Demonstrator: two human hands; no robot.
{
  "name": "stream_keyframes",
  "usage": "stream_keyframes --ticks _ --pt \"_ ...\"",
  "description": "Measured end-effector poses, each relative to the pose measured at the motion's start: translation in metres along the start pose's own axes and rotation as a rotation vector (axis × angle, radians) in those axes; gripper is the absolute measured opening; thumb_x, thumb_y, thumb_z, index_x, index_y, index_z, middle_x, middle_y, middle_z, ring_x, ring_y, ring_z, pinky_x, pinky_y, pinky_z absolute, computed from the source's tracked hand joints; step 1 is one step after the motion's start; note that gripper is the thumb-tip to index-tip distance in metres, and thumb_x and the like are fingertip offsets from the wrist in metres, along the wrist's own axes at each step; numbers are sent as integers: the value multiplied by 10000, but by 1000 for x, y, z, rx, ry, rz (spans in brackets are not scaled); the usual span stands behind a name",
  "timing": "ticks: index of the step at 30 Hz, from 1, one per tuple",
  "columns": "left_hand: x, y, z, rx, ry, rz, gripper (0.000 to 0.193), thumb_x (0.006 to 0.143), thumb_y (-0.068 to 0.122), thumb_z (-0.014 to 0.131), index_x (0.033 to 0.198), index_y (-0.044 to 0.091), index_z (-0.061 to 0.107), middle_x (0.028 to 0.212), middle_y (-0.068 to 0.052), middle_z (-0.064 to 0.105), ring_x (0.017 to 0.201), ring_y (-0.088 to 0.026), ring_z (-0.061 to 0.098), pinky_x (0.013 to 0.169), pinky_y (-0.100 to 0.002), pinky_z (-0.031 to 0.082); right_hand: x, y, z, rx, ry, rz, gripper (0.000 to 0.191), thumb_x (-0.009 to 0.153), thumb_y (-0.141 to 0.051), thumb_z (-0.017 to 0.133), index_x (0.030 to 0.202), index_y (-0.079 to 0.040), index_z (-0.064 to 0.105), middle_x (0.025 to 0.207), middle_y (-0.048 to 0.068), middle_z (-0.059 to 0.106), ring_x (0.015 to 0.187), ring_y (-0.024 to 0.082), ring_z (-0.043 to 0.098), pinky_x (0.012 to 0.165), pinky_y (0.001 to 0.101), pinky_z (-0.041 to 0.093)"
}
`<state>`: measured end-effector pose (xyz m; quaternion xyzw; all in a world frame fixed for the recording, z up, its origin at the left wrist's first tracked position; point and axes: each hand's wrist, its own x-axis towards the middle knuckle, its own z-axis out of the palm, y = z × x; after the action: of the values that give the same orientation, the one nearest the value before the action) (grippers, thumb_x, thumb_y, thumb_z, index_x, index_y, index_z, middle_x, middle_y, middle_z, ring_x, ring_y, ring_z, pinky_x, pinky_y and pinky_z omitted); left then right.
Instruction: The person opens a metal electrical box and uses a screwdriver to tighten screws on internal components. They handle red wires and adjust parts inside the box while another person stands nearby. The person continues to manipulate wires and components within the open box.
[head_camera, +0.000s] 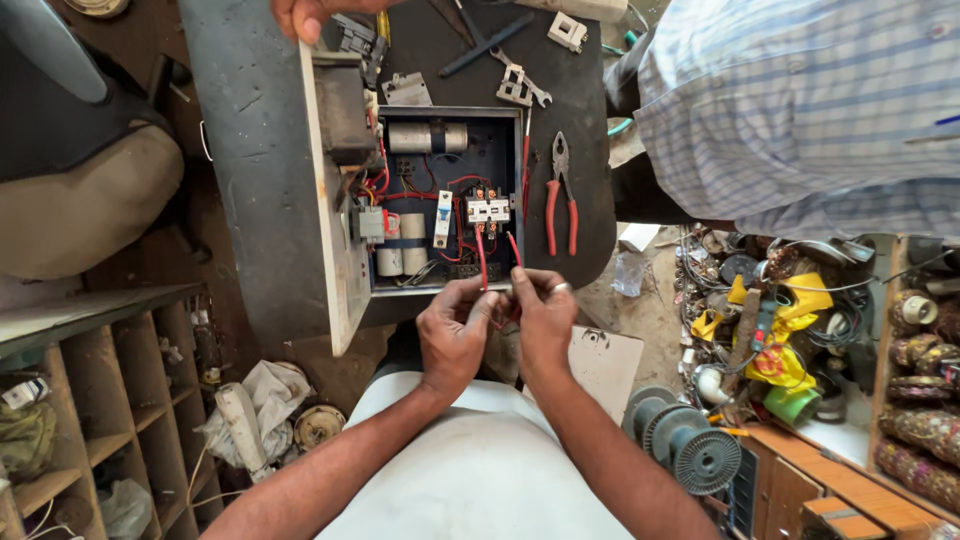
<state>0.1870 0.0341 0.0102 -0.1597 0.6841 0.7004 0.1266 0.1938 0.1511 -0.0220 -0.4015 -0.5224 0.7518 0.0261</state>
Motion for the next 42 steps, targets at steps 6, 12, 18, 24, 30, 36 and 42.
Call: stream_keyframes --ticks 6,12,18,24,30,36,42 --pt "24 4 -26 282 88 97 188 956 123 672 1084 -12 694 893 -133 743 702 -181 735 640 -332 583 0 -21 -17 -802 54 -366 167 946 -90 687 1073 -12 761 816 72 750 685 105 681 593 286 548" --pt "39 5 -30 659 29 374 130 939 133 688 1011 27 704 882 -182 728 762 -365 710 670 -447 562 12 -33 -15 -1017 0 -488 141 906 -117 737 974 0 698 809 101 748 693 190 744 621 338 581" --pt "56 -4 -15 902 -107 283 148 935 143 664 837 35 635 766 -177 686 696 -404 687 625 -500 548 20 -34 -6 -879 -40 -230 117 900 -50 720 929 7 622 772 115 715 660 196 721 602 352 584" --pt "60 0 -20 806 -76 266 140 916 136 665 850 12 659 793 -203 707 706 -410 696 635 -498 547 21 -19 -22 -401 -203 16 256 844 136 572 1083 45 578 949 97 688 862 169 740 733 287 653" --pt "41 30 -37 520 -83 -43 167 930 163 659 942 6 714 643 -137 709 545 -237 711 510 -373 525 -1 -9 -53 -536 -150 22 350 859 108 543 1155 73 726 985 112 763 922 180 748 834 291 621" --pt "21 57 -46 455 -32 -10 170 950 166 674 973 1 708 637 -59 713 536 -99 690 489 -274 514 -2 -17 -73 -914 -13 -387 192 858 23 726 1038 -30 770 1039 121 700 921 236 735 781 299 614" --pt "12 64 -48 458 -64 17 144 964 137 682 1010 3 707 655 -48 703 561 -93 663 504 -264 517 16 -8 -107 -971 -25 -118 184 959 -71 638 1135 -35 681 909 108 743 829 239 718 723 368 551"
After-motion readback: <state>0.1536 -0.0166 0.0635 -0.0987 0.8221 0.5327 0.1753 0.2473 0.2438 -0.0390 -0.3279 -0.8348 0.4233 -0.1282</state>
